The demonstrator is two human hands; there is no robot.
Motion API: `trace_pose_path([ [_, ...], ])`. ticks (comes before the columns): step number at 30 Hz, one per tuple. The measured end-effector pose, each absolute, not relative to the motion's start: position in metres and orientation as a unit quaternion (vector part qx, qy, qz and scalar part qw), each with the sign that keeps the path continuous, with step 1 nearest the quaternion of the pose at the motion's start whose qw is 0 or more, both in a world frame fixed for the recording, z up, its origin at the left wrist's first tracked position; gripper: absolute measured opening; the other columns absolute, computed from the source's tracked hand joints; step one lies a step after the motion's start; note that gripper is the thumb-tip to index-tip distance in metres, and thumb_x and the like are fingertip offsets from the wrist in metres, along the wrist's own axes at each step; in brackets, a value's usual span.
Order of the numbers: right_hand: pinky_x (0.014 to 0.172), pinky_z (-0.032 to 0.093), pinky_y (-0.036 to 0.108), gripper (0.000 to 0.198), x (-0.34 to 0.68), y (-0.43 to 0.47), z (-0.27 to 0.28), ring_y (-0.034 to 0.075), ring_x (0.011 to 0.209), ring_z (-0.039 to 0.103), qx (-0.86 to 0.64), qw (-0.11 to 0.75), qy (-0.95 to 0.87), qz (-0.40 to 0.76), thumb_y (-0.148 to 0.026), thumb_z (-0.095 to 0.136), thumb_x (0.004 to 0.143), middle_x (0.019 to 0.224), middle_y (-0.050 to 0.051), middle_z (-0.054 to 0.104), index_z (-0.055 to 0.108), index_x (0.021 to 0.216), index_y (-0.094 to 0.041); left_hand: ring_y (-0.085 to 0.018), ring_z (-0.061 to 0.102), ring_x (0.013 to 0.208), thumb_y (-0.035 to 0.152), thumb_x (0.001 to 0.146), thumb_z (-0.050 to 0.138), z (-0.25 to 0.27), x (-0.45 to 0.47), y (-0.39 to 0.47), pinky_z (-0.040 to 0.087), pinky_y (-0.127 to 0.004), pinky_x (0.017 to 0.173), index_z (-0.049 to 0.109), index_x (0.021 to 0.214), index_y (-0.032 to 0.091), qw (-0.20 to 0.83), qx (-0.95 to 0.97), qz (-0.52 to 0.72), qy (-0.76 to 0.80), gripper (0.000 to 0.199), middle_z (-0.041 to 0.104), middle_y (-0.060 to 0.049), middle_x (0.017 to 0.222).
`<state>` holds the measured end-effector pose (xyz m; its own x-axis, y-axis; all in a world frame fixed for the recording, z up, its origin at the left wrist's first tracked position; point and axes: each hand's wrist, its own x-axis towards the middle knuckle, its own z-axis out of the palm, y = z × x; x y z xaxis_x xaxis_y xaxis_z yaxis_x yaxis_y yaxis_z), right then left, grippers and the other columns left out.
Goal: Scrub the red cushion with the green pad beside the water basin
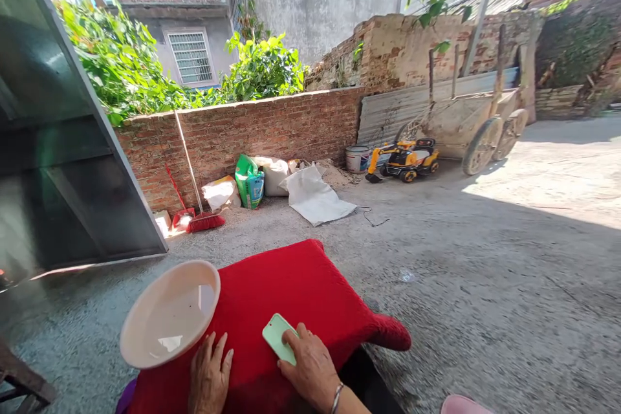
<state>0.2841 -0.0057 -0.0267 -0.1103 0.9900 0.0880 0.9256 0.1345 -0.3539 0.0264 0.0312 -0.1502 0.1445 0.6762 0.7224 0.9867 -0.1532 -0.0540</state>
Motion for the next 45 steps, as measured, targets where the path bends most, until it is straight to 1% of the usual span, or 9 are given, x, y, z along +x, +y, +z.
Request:
trace_pose_path([
  [4,0.080,0.043,0.031,0.025,0.303,-0.002,-0.030,0.020,0.087,0.060,-0.669,0.142,-0.722,0.104,-0.028,0.059,0.073,0.096,0.003,0.062,0.064,0.098,-0.027,-0.025,0.063,0.101,0.031,0.093,0.039,-0.152,0.025,0.034,0.051,-0.038,0.084,0.070,0.109,0.020,0.261,-0.699,-0.296,-0.597,0.036,0.067,-0.012,0.112],
  [7,0.074,0.042,0.029,0.021,0.360,0.001,-0.026,0.018,0.079,0.061,-0.726,0.157,-0.664,0.086,-0.031,0.057,0.077,0.091,0.003,0.061,0.063,0.097,-0.026,-0.024,0.063,0.101,0.031,0.094,0.038,-0.147,0.028,0.032,0.050,-0.038,0.085,0.069,0.110,0.021,0.236,-0.693,-0.288,-0.617,0.037,0.067,-0.011,0.112],
  [12,0.069,0.044,0.032,0.026,0.424,-0.002,-0.012,0.022,0.078,0.063,-0.807,0.151,-0.570,0.040,-0.039,0.050,0.083,0.088,0.006,0.062,0.065,0.098,-0.023,-0.024,0.062,0.103,0.032,0.093,0.039,-0.143,0.032,0.029,0.050,-0.038,0.084,0.070,0.108,0.022,0.219,-0.683,-0.274,-0.641,0.036,0.067,-0.011,0.113],
  [16,0.074,0.047,0.034,0.024,0.393,-0.008,-0.016,0.023,0.082,0.064,-0.759,0.190,-0.621,0.056,-0.037,0.055,0.080,0.091,0.005,0.062,0.065,0.097,-0.024,-0.024,0.064,0.101,0.033,0.094,0.034,-0.153,0.022,0.034,0.052,-0.037,0.080,0.071,0.107,0.022,0.235,-0.685,-0.278,-0.631,0.040,0.068,-0.011,0.112],
  [20,0.075,0.048,0.032,0.017,0.358,-0.013,-0.026,0.022,0.081,0.064,-0.703,0.204,-0.676,0.082,-0.029,0.062,0.074,0.087,0.003,0.063,0.066,0.090,-0.027,-0.022,0.066,0.098,0.035,0.093,0.038,-0.167,0.004,0.042,0.054,-0.032,0.075,0.072,0.104,0.024,0.250,-0.711,-0.274,-0.598,0.038,0.070,-0.008,0.107],
  [29,0.073,0.046,0.032,0.023,0.435,-0.015,-0.016,0.021,0.082,0.064,-0.808,0.169,-0.564,0.036,-0.035,0.055,0.081,0.094,0.005,0.063,0.066,0.097,-0.024,-0.023,0.067,0.097,0.034,0.091,0.043,-0.165,-0.002,0.039,0.055,-0.032,0.073,0.073,0.103,0.026,0.222,-0.714,-0.263,-0.609,0.032,0.070,-0.007,0.108],
  [32,0.074,0.045,0.032,0.025,0.421,-0.011,-0.017,0.020,0.081,0.063,-0.790,0.196,-0.578,0.051,-0.037,0.053,0.082,0.094,0.006,0.061,0.065,0.099,-0.024,-0.024,0.066,0.097,0.032,0.091,0.042,-0.159,0.000,0.036,0.055,-0.035,0.076,0.073,0.102,0.026,0.226,-0.705,-0.255,-0.622,0.033,0.070,-0.008,0.109],
  [37,0.080,0.045,0.032,0.022,0.375,0.002,-0.026,0.021,0.088,0.061,-0.736,0.222,-0.635,0.078,-0.031,0.058,0.076,0.093,0.003,0.061,0.065,0.097,-0.026,-0.023,0.067,0.095,0.028,0.093,0.039,-0.155,0.002,0.032,0.055,-0.034,0.074,0.073,0.101,0.024,0.247,-0.692,-0.245,-0.633,0.035,0.069,-0.008,0.109],
  [45,0.070,0.043,0.031,0.021,0.430,-0.007,-0.029,0.021,0.079,0.061,-0.797,0.208,-0.567,0.025,-0.036,0.056,0.080,0.090,0.005,0.061,0.067,0.095,-0.026,-0.023,0.067,0.093,0.029,0.093,0.041,-0.154,-0.001,0.033,0.054,-0.033,0.070,0.073,0.101,0.024,0.255,-0.692,-0.244,-0.630,0.033,0.069,-0.009,0.109],
])
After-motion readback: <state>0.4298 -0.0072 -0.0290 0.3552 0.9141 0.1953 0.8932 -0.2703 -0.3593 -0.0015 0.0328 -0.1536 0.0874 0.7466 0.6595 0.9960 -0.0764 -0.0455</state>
